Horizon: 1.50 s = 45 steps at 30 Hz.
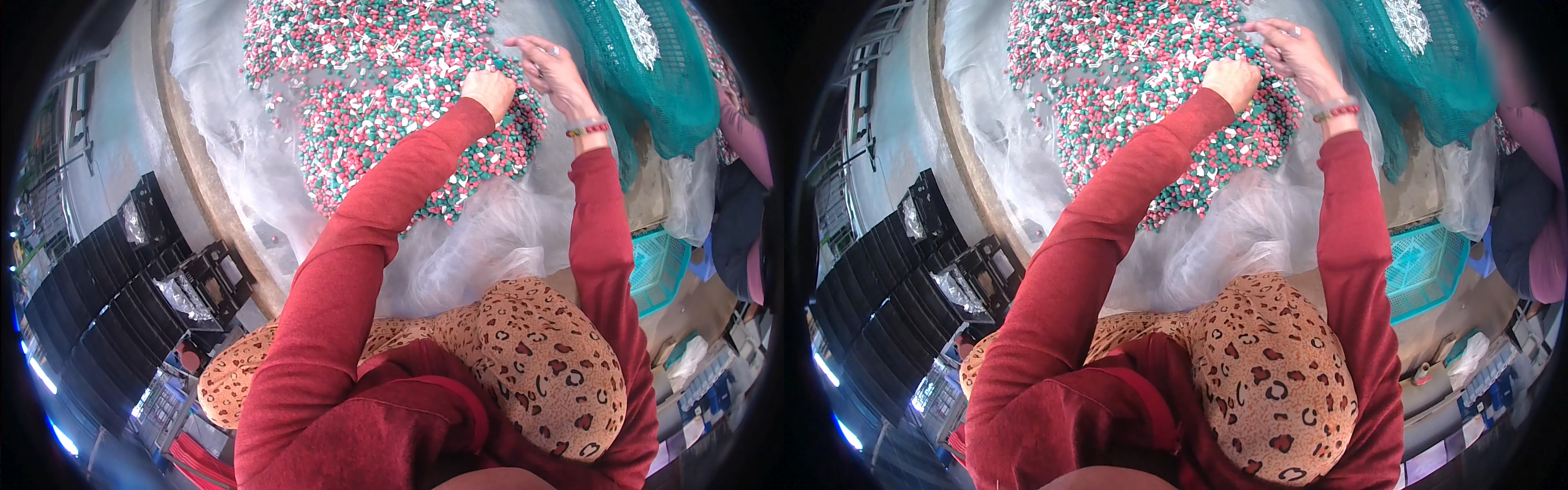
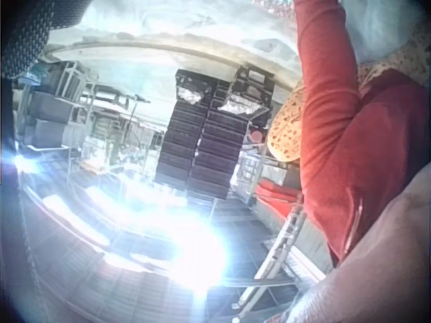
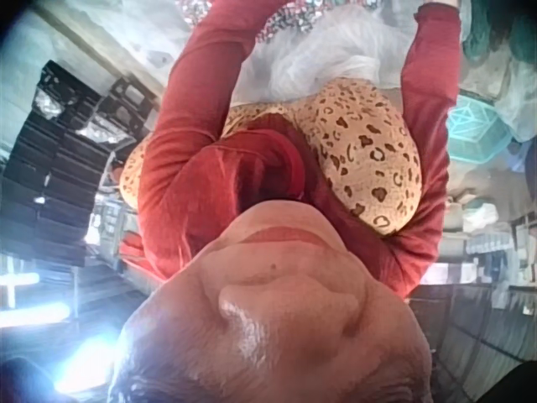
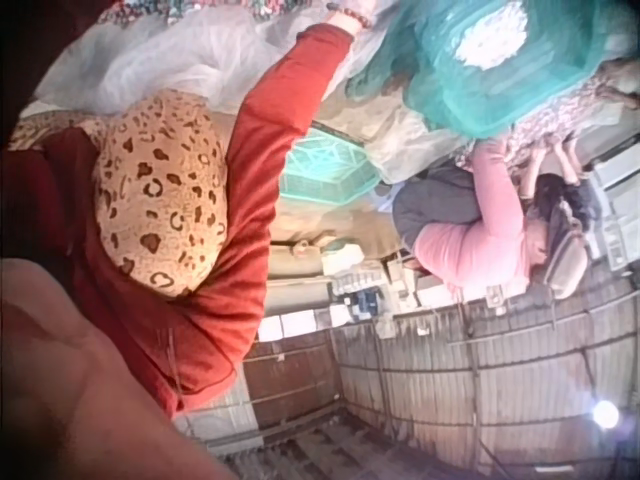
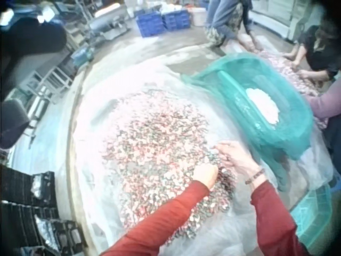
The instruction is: The person sorts through a large pile of small colored pieces, picking out silver items by hand and collecting them in one palm before tossing them into an adjacent basket.
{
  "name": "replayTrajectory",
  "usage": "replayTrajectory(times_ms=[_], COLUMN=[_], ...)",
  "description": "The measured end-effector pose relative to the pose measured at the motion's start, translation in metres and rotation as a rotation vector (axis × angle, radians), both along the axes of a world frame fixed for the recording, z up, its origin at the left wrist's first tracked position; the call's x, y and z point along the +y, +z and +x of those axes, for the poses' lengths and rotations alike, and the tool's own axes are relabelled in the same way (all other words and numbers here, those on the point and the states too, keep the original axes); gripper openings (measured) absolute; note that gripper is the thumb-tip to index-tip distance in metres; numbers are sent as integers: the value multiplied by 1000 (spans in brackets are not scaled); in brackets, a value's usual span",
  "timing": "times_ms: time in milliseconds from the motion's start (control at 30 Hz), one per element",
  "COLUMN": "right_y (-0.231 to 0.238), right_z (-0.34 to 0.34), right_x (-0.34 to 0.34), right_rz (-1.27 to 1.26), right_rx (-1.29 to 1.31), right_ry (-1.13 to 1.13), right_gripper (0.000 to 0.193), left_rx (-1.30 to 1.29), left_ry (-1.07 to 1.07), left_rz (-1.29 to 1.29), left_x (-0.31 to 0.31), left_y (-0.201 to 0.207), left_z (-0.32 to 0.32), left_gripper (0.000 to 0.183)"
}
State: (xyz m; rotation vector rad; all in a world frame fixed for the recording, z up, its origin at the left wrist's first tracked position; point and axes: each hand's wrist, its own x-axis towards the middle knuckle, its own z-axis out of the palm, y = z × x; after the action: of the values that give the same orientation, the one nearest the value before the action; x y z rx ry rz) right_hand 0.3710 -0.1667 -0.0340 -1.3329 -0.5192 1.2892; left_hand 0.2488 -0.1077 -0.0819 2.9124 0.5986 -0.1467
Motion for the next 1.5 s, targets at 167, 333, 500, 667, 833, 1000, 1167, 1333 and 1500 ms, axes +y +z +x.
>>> replayTrajectory(times_ms=[167,333,500,667,833,1000,1167,1333,1500], right_y=[-84,-56,-65,-33,-23,-6,17,13,21], right_z=[14,-29,-16,-38,-45,-42,-40,-41,-61], right_x=[38,43,28,-6,-5,-6,-10,-21,-15], right_rz=[2,-200,-325,56,-18,108,409,417,319], right_rx=[-883,-1606,-1272,318,166,258,736,853,757], right_ry=[277,608,386,-119,-36,-144,-98,194,299], right_gripper=[22,16,17,13,14,15,14,13,12], left_rx=[-174,-685,-940,-963,-420,16,-663,-938,-601], left_ry=[302,603,838,719,585,303,737,500,681], left_rz=[-631,-1009,-1951,-2188,-1001,-106,-1264,-2127,-1657], left_x=[21,64,99,109,109,99,118,124,122], left_y=[13,26,58,43,-19,-25,20,5,-2], left_z=[-30,-135,-189,-187,-156,-133,-156,-194,-193], left_gripper=[16,15,9,8,16,18,24,15,23])
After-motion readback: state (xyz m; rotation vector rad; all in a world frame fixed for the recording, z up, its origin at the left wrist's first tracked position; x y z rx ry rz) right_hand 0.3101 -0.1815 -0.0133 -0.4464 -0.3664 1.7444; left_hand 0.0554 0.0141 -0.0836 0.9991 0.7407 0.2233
